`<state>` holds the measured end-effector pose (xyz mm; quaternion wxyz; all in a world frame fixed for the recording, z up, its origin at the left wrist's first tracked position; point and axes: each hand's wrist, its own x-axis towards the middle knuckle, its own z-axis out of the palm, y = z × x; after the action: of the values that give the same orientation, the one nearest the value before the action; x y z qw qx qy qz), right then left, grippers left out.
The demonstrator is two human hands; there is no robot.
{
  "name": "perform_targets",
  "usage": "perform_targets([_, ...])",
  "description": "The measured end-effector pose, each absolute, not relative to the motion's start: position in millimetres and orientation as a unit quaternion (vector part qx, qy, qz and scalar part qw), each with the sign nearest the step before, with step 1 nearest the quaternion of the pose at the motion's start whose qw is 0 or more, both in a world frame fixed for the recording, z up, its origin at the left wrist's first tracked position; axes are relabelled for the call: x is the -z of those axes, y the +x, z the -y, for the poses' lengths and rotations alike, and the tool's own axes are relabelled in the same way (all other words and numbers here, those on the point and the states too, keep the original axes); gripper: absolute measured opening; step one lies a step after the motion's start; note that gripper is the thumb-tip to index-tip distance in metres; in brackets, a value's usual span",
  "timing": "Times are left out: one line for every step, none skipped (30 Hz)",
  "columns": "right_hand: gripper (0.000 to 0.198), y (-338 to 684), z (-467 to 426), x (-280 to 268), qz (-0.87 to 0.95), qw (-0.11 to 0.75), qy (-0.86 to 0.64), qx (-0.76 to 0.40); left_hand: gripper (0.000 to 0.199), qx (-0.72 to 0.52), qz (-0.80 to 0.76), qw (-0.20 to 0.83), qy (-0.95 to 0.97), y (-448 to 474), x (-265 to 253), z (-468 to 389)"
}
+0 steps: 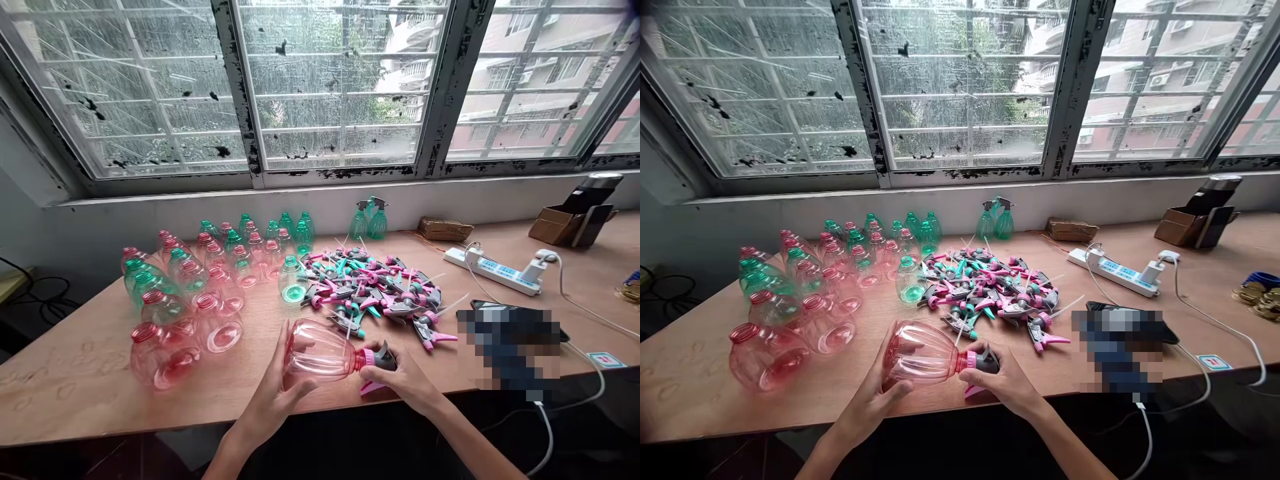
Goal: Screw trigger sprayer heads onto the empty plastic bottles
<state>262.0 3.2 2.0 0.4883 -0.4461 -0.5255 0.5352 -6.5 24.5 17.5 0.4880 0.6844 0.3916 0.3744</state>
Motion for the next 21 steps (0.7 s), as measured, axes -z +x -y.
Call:
perform_targets([0.036,261.7,-2.9,-1.7,0.523,0.489,-0.446,-0.537,0.096,-0.371,-0.388,0.494,0.685,-6.6,-17.9,-24.8])
perform_targets([0.035,261.6,-2.9,-1.0,0.518,0.493,-0.444,-0.54,0.094,-0.366,-0.385,0.495,0.688,-6.5,-17.8,-25.4])
perform_targets([0.034,261.6,-3.0,0.1,0.511,0.499,-0.44,-0.544,0.094,-0.364,-0.382,0.492,0.692,-6.2,-17.4,-26.2])
perform_targets([0.033,261.7,-3.5,1.4,0.504,0.507,-0.435,-0.548,0.096,-0.366,-0.378,0.486,0.698,-5.6,-16.5,-27.1])
perform_targets([0.032,262.0,-4.1,2.8,0.497,0.514,-0.428,-0.553,0.097,-0.369,-0.373,0.479,0.704,-5.0,-15.5,-27.8])
perform_targets([0.032,262.3,-4.8,4.3,0.49,0.521,-0.422,-0.556,0.097,-0.374,-0.37,0.472,0.708,-4.4,-14.4,-28.5])
perform_targets([0.032,262.6,-5.5,5.5,0.485,0.526,-0.419,-0.56,0.095,-0.378,-0.369,0.466,0.71,-4.0,-13.3,-28.9])
perform_targets([0.032,262.8,-6.1,6.4,0.479,0.529,-0.418,-0.563,0.092,-0.38,-0.369,0.462,0.711,-3.8,-12.4,-29.0])
perform_targets([0.033,263.0,-6.6,6.9,0.475,0.53,-0.418,-0.565,0.088,-0.381,-0.37,0.461,0.711,-3.8,-11.9,-28.9])
perform_targets([0.033,263.0,-6.7,6.8,0.472,0.529,-0.418,-0.568,0.088,-0.378,-0.372,0.461,0.711,-4.1,-11.8,-28.6])
perform_targets([0.034,263.0,-6.6,6.2,0.471,0.527,-0.419,-0.57,0.091,-0.375,-0.372,0.462,0.712,-4.6,-12.1,-28.1])
perform_targets([0.035,262.9,-6.3,5.0,0.474,0.524,-0.419,-0.57,0.096,-0.373,-0.371,0.463,0.713,-5.2,-12.8,-27.4])
perform_targets([0.036,262.8,-5.9,3.4,0.481,0.522,-0.419,-0.566,0.101,-0.371,-0.367,0.467,0.713,-5.9,-13.7,-26.8])
perform_targets([0.036,262.7,-5.4,1.8,0.491,0.52,-0.419,-0.559,0.106,-0.371,-0.363,0.471,0.713,-6.5,-14.6,-26.2])
perform_targets([0.036,262.7,-5.0,0.3,0.503,0.518,-0.419,-0.551,0.107,-0.368,-0.36,0.475,0.713,-6.9,-15.5,-25.9])
perform_targets([0.036,262.8,-4.8,-0.7,0.513,0.516,-0.419,-0.544,0.106,-0.365,-0.359,0.478,0.714,-7.1,-16.2,-25.6])
perform_targets([0.036,262.9,-4.8,-1.2,0.517,0.515,-0.419,-0.541,0.105,-0.362,-0.358,0.479,0.715,-7.0,-16.6,-25.6])
perform_targets([0.037,263.1,-4.9,-0.9,0.514,0.514,-0.418,-0.545,0.104,-0.36,-0.36,0.475,0.718,-6.5,-16.8,-25.7])
perform_targets([0.037,263.3,-5.3,0.0,0.505,0.516,-0.417,-0.553,0.104,-0.362,-0.362,0.467,0.721,-5.7,-16.6,-25.8])
perform_targets([0.037,263.5,-5.7,1.4,0.494,0.518,-0.414,-0.562,0.104,-0.366,-0.365,0.456,0.724,-4.8,-16.3,-25.9])
perform_targets([0.038,263.7,-6.1,3.0,0.483,0.521,-0.412,-0.57,0.101,-0.371,-0.369,0.444,0.727,-3.8,-15.9,-25.9])
